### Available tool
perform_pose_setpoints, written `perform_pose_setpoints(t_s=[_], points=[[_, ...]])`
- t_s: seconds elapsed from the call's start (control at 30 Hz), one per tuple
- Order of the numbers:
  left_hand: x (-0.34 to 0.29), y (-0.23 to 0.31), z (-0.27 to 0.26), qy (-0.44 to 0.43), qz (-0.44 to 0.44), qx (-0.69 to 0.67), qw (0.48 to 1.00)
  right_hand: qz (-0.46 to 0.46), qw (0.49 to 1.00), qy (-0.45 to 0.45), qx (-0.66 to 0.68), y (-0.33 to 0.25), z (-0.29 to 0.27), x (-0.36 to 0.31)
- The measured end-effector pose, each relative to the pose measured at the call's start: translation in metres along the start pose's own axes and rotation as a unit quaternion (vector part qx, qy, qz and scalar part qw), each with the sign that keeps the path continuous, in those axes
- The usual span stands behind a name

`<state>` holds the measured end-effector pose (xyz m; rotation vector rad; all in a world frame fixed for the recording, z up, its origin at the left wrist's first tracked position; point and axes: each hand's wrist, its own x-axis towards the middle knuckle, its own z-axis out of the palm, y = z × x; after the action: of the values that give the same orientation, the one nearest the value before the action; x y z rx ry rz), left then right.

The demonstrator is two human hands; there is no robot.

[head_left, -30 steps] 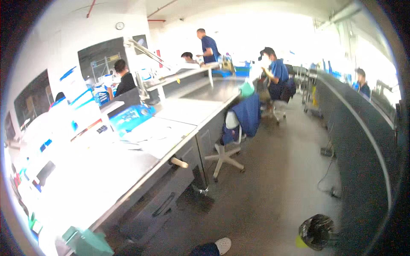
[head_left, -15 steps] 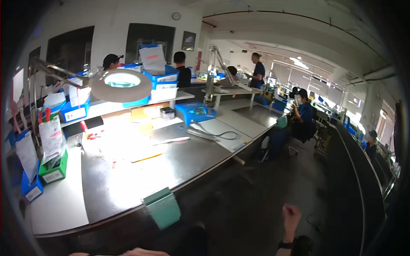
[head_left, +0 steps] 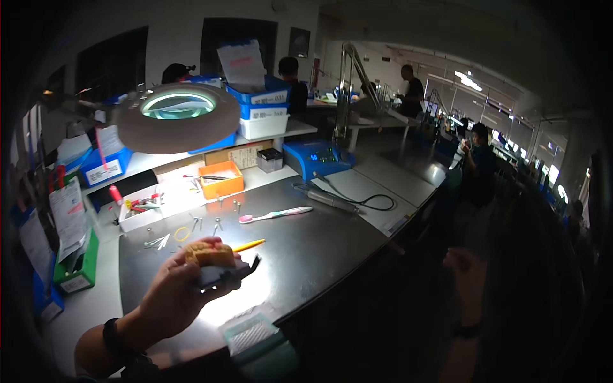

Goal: The recorder is applying red coating to a dental mold and then refining a small dental prosthetic using a rotary tool.

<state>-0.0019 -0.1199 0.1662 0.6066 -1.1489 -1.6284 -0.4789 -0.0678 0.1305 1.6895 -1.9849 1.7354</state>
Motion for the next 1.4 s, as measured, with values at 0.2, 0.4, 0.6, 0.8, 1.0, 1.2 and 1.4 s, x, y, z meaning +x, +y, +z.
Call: perform_pose_setpoints(t_s=[0.2,0.4,0.6,0.8,1.0,1.2,1.4], points=[[0.045,-0.061,-0.025,-0.028,-0.199,-0.069,0.977,-0.129,0.989,-0.023,0.072,-0.005,0.085,0.053],[0.04,-0.07,-0.033,-0.002,-0.251,0.097,0.963,-0.289,0.957,-0.006,0.008,-0.026,0.132,0.087],[0.03,-0.07,-0.022,-0.004,-0.226,0.01,0.974,-0.115,0.932,-0.189,0.288,-0.083,0.162,0.082],[0.022,-0.078,-0.01,-0.065,-0.074,-0.034,0.995,-0.181,0.832,-0.432,0.296,-0.126,0.204,0.037],[0.028,-0.079,-0.013,-0.086,-0.01,0.039,0.995,-0.237,0.735,-0.571,0.277,-0.153,0.238,0.03],[0.026,-0.088,-0.012,-0.067,0.0,0.034,0.997,-0.169,0.699,-0.62,0.313,-0.137,0.249,0.033],[0.025,-0.089,-0.011,-0.04,0.016,0.09,0.995,-0.106,0.654,-0.668,0.339,-0.126,0.261,0.036]])
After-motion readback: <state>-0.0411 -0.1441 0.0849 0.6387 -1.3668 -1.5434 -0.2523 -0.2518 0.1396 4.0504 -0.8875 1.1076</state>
